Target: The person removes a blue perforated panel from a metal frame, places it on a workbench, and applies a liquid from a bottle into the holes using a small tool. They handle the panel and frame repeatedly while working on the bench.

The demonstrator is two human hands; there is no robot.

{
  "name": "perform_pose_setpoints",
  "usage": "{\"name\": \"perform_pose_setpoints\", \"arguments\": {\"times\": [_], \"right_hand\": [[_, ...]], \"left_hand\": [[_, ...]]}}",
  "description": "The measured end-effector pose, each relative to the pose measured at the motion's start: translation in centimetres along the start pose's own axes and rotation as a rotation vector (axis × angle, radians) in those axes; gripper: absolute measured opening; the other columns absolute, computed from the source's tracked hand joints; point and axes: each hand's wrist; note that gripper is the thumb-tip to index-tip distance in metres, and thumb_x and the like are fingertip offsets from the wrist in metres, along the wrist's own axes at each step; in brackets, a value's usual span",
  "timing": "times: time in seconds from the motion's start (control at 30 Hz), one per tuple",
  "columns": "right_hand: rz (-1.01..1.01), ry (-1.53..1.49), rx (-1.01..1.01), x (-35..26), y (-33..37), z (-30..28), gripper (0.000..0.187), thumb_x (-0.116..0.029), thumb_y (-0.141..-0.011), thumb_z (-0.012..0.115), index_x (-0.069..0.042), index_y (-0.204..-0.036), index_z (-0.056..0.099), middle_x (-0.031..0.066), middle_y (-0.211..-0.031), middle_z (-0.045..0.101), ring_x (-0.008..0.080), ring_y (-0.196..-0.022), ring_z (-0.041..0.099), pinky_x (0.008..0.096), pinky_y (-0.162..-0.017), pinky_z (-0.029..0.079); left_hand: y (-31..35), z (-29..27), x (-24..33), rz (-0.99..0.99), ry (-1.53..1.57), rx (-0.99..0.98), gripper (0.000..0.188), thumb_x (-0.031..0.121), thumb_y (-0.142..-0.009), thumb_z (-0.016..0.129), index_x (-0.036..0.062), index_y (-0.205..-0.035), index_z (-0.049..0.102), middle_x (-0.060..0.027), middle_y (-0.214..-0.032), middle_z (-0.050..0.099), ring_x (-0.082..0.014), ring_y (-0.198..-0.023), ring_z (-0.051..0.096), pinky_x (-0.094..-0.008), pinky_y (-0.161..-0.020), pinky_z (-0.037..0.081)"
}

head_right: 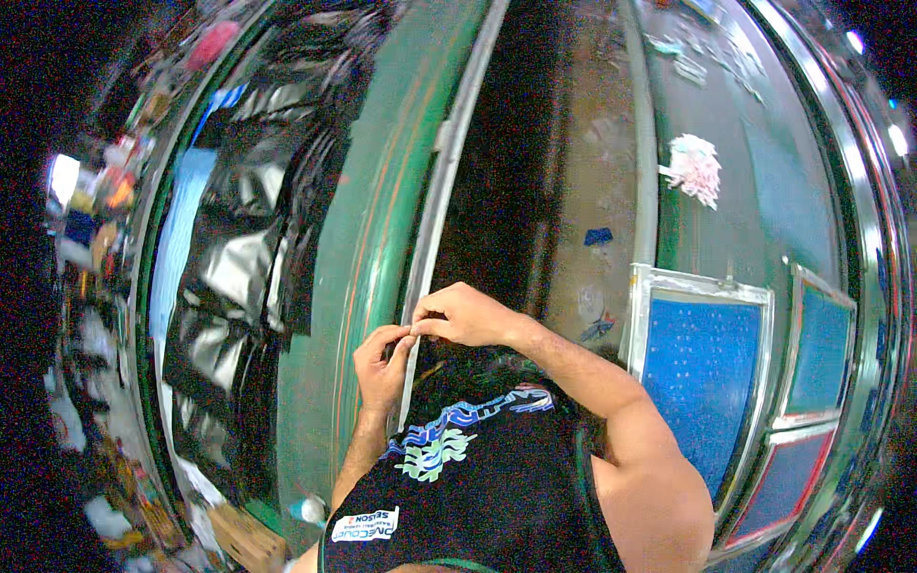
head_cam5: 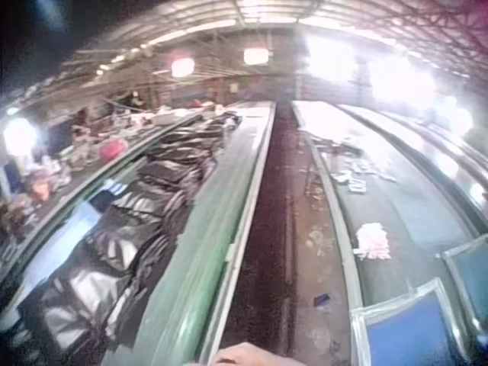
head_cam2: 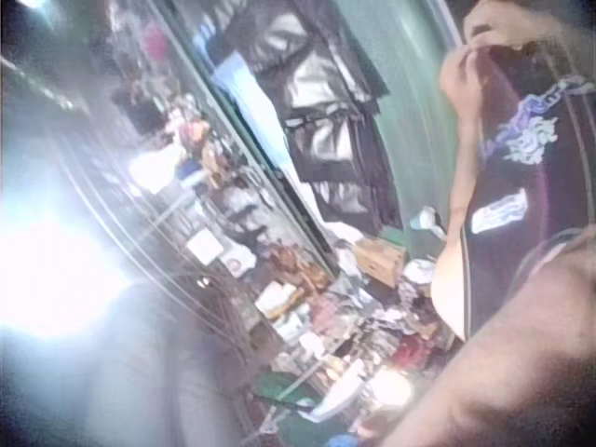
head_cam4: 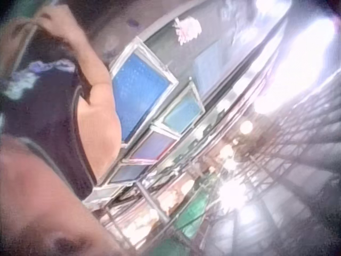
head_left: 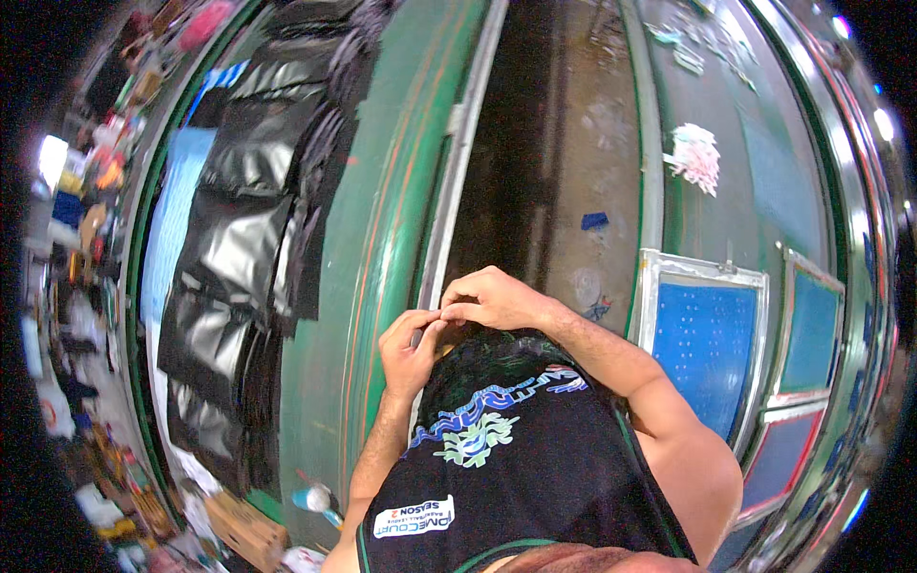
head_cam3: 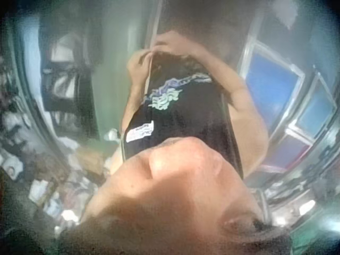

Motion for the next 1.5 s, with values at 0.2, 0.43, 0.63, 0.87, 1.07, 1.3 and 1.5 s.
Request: {"name": "perform_pose_setpoints", "arguments": {"times": [0.2,0.43,0.63,0.87,1.07,1.3,1.5], "right_hand": [[0.166,-0.096,0.230,2.0,1.6,-8.0,0.017,-0.011,-0.100,0.066,0.004,-0.103,0.073,0.0138,-0.090,0.076,0.0186,-0.080,0.075,0.0341,-0.074,0.059],[0.127,0.082,0.327,4.4,-1.9,-17.6,0.016,-0.012,-0.101,0.064,0.000,-0.105,0.073,0.0146,-0.094,0.075,0.0257,-0.085,0.075,0.0369,-0.076,0.060],[0.117,0.080,0.262,9.1,-9.2,-30.1,0.016,-0.015,-0.099,0.068,-0.001,-0.103,0.073,0.0137,-0.091,0.075,0.0274,-0.082,0.074,0.0391,-0.075,0.059],[0.229,-0.150,0.463,12.0,-14.9,-47.0,0.016,-0.016,-0.098,0.072,0.000,-0.099,0.071,0.0107,-0.083,0.074,0.0171,-0.073,0.072,0.0313,-0.067,0.057],[0.304,-0.599,0.825,16.8,-15.2,-58.7,0.016,-0.013,-0.104,0.065,0.003,-0.104,0.069,0.0056,-0.087,0.070,0.0125,-0.078,0.069,0.0281,-0.069,0.056],[0.231,-0.507,1.042,23.7,-17.6,-75.0,0.021,-0.018,-0.102,0.069,0.002,-0.104,0.072,0.0046,-0.089,0.075,0.0107,-0.079,0.068,0.0290,-0.071,0.056],[0.255,-0.184,1.255,25.1,-19.0,-88.3,0.012,-0.008,-0.102,0.065,0.004,-0.104,0.067,0.0043,-0.083,0.071,0.0092,-0.073,0.068,0.0249,-0.066,0.055]], "left_hand": [[-10.2,5.9,-1.0,0.183,0.142,-0.223,0.011,-0.007,-0.085,0.076,0.0003,-0.093,0.076,-0.0128,-0.095,0.076,-0.0240,-0.091,0.074,-0.0325,-0.081,0.058],[-21.5,11.6,-2.7,0.033,0.297,-0.280,0.013,-0.008,-0.086,0.073,-0.0013,-0.097,0.075,-0.0134,-0.100,0.073,-0.0206,-0.093,0.069,-0.0305,-0.083,0.055],[-35.3,15.9,-3.9,-0.005,0.342,-0.418,0.010,-0.005,-0.087,0.075,0.0002,-0.094,0.072,-0.0113,-0.101,0.071,-0.0209,-0.094,0.069,-0.0316,-0.086,0.054],[-55.5,25.3,-0.5,0.039,0.523,-0.512,0.008,-0.003,-0.090,0.073,0.0009,-0.096,0.068,-0.0119,-0.098,0.070,-0.0206,-0.091,0.068,-0.0325,-0.081,0.055],[-70.3,36.6,3.6,0.245,0.241,-0.574,0.010,-0.003,-0.086,0.075,0.0027,-0.093,0.070,-0.0133,-0.093,0.073,-0.0246,-0.086,0.073,-0.0338,-0.080,0.058],[-85.2,49.9,6.6,-0.084,0.408,-0.741,0.005,0.003,-0.098,0.071,-0.0009,-0.101,0.070,-0.0065,-0.100,0.073,-0.0118,-0.087,0.069,-0.0263,-0.077,0.056],[-96.8,59.6,9.9,-0.141,0.429,-0.817,0.006,0.004,-0.099,0.070,-0.0005,-0.102,0.070,-0.0053,-0.101,0.073,-0.0090,-0.085,0.066,-0.0234,-0.075,0.053]]}}
Point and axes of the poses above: each hand's wrist, its own y-axis away from the middle knuckle, its own z-axis out of the palm, x = y × z
